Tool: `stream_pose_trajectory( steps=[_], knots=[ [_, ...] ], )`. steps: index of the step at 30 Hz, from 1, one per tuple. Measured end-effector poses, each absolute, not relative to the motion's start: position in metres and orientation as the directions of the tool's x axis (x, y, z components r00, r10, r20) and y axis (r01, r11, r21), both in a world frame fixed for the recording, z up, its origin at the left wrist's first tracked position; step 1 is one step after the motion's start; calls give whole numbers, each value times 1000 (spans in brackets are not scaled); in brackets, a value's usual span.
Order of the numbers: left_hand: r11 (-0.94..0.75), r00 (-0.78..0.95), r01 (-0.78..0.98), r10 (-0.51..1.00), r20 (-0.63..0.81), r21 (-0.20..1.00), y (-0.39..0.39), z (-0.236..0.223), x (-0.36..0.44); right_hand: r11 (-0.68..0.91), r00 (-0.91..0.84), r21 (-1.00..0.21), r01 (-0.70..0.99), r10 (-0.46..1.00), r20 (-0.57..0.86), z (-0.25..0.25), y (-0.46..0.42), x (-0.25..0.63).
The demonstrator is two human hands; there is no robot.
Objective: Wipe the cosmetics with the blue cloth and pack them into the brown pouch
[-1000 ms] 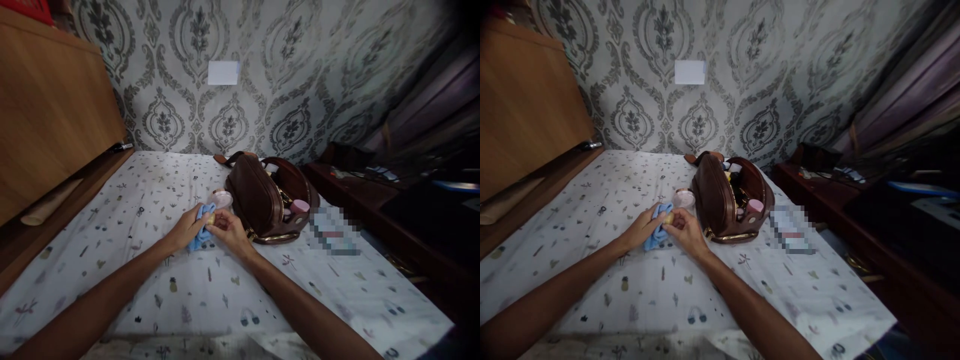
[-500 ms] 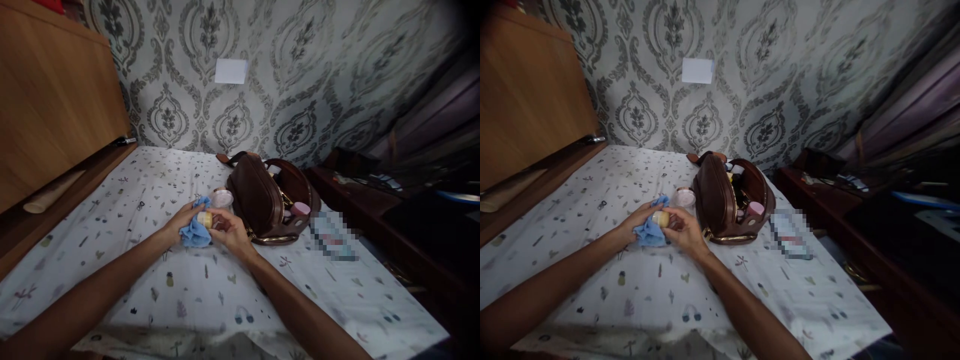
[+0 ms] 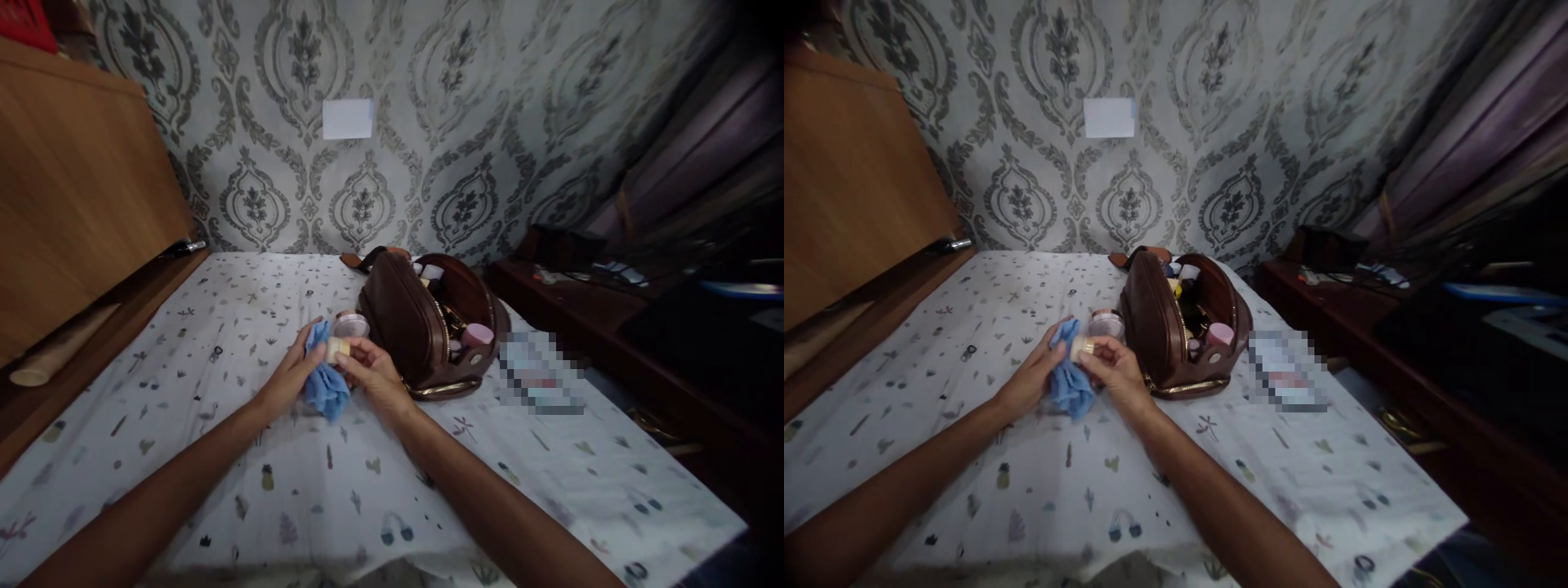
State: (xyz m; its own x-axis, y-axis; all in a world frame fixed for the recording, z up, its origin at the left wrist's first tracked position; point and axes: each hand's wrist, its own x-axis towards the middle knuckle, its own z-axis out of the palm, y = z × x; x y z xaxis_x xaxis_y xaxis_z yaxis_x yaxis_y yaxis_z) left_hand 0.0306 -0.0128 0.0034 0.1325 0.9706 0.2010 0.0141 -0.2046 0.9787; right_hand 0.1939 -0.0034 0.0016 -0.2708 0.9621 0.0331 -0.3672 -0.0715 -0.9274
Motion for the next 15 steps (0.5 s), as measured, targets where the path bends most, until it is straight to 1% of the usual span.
stream_pose_trajectory(
  steps=[3, 5, 7, 9, 11, 15],
  knots=[
    [-295, 277, 134, 928, 250, 946, -20, 9, 29, -78, -309, -944, -321, 951, 26, 1, -3, 194],
    [-389, 286, 263, 905, 314, 883, -22, 9, 29, -88, -339, -954, -288, 941, 16, -1, -3, 194],
    [-447, 275, 368, 890, 363, 815, -22, 8, 29, -85, -351, -962, -260, 936, 12, -3, -3, 194],
    [-463, 280, 423, 884, 374, 779, -21, 8, 28, -72, -349, -969, -238, 937, 16, -4, -3, 194],
    [-453, 289, 450, 889, 355, 770, -20, 8, 27, -65, -338, -968, -243, 941, 21, -5, -4, 193],
    [-405, 295, 473, 910, 292, 782, -20, 13, 24, -88, -340, -934, -346, 940, 38, -2, -8, 192]
  ],
)
